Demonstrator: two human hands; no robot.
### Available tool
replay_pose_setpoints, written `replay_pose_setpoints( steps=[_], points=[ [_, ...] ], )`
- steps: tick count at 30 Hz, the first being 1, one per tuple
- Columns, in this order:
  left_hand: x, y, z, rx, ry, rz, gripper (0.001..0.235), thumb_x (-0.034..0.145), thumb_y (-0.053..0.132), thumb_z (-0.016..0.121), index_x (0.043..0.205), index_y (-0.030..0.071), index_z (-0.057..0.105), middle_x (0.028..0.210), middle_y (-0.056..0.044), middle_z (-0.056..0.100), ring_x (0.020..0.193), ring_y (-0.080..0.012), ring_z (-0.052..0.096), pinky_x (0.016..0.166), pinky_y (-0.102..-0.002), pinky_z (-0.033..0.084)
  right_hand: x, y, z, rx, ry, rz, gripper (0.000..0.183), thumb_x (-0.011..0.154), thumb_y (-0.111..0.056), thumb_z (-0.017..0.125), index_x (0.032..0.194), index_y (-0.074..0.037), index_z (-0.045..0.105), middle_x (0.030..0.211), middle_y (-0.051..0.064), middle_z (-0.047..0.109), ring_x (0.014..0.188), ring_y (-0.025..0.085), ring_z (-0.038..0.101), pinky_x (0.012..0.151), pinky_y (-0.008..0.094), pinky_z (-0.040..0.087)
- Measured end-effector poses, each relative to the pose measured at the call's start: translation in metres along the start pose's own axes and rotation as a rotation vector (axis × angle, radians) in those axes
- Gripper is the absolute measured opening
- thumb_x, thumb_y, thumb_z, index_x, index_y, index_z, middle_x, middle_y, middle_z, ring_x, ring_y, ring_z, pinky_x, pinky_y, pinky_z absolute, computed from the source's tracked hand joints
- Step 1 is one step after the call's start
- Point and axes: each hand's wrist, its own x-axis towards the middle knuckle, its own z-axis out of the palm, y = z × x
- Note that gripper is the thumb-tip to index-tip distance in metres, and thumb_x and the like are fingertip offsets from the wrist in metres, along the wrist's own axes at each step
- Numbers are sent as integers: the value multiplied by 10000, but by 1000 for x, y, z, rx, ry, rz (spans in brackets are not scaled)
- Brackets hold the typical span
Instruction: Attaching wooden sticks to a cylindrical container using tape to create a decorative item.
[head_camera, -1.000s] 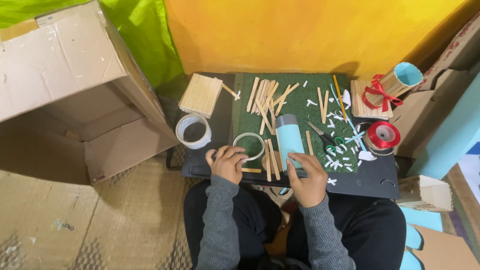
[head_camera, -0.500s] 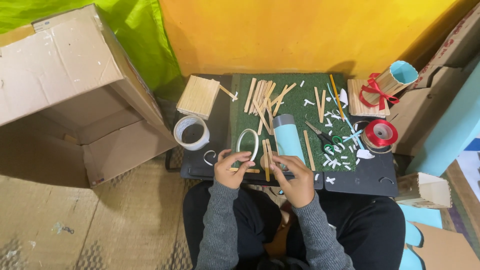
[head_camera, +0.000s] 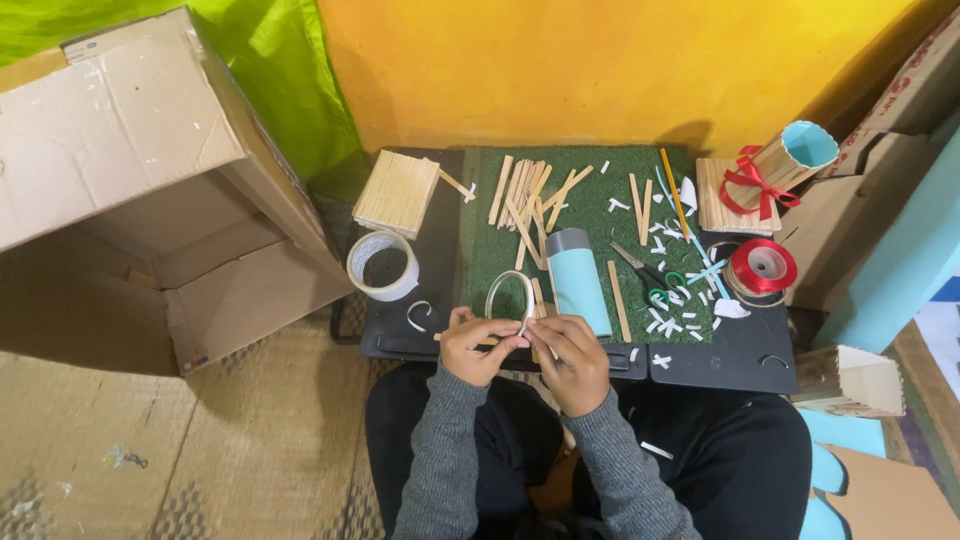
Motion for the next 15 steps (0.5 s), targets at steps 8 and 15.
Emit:
replay_pose_setpoints(
  steps=[8,15],
  points=[
    [2,6,-1,-41,-10,15,160,755,209,914,888,204,825,676,40,768,580,-122,709,856,-290,425,-2,1,0,90,-10,71,155,817,35,787,948,-46,802,833,62,763,753,275,724,588,335,617],
    [-3,-1,3,-71,-12,47,144,758,181,903,879,202,828,662,41,759,559,-125,693,855,-293,424,-4,6,-5,181,-61,89,71,858,10,755,896,-44,780,817,61,748,762,282,716,654,372,607]
  ],
)
